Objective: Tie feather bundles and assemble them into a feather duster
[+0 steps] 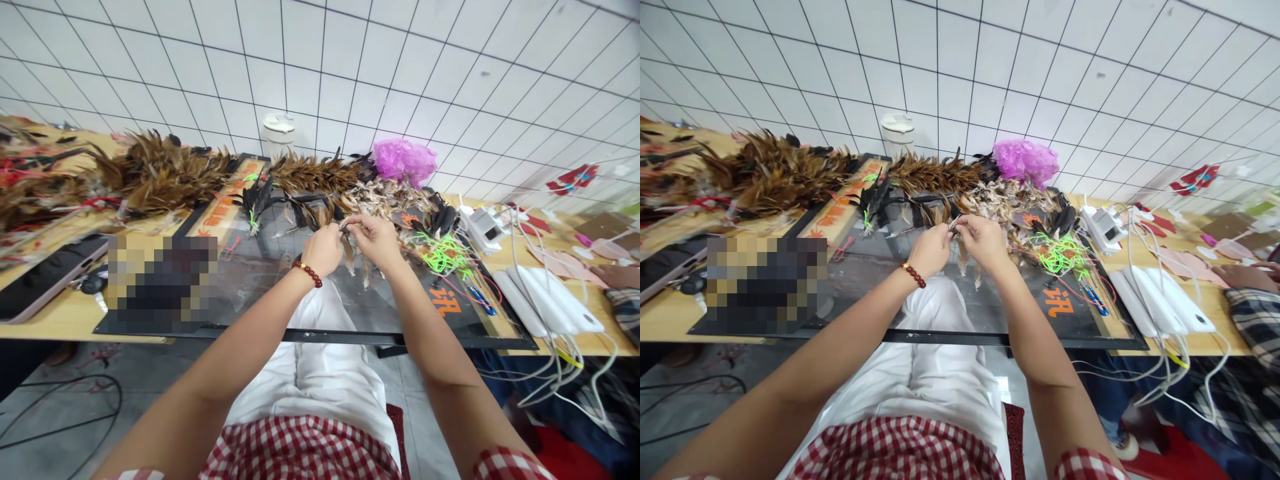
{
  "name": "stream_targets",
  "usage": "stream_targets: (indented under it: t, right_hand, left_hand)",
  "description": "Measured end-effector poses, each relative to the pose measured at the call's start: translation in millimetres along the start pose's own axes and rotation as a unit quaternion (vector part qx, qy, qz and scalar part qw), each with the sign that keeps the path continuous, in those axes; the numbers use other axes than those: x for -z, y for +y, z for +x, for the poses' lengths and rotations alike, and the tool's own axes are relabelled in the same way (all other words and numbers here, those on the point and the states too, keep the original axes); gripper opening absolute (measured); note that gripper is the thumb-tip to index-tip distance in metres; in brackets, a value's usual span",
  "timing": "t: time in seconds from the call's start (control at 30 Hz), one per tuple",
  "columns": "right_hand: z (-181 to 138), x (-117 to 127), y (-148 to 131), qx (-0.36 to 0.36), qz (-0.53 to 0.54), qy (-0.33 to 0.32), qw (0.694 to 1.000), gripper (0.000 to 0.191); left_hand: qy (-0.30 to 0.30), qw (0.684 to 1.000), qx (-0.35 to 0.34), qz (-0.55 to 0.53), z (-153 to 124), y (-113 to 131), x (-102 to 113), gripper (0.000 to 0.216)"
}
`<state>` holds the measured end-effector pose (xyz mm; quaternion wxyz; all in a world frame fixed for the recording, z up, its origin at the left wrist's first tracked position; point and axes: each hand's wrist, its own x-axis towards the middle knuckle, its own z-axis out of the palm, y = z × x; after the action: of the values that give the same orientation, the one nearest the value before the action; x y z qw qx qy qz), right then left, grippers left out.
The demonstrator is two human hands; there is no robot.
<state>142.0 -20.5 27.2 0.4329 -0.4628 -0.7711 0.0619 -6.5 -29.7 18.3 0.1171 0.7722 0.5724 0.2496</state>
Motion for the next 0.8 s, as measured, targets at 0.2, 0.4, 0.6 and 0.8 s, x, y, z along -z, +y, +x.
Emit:
stream_targets:
  t: [0.2,0.4,0.6,0.8]
  right_hand:
    - [-0.7,-2.8,-0.3,-0.002,0.021,-0.021,1.000,0.015]
    - [0.5,-4.3,-5.4,-0.072,0.100,-0.039,0.992,0.011]
    - [0.1,-7.1,3.9,-0.057,0.055,-0.001,0.997,0.008]
    - [0.7,-2.9,6.5,-0.083,0.051,0.038,0.995,0.013]
  left_hand:
    - [0.004,0.999,-0.005,0.050,-1.0,0.7,-0.7,0.026]
    - [-0.001,0.998,-0.006,0.060,-1.8,2.9,-1.0,0.027]
    - [0.005,0.999,-0.001,0.043,-2.9,2.3,-1.2,0.026]
    - [0.007,0.999,0.004,-0.047,2.3,-1.3,-3.1,0.025]
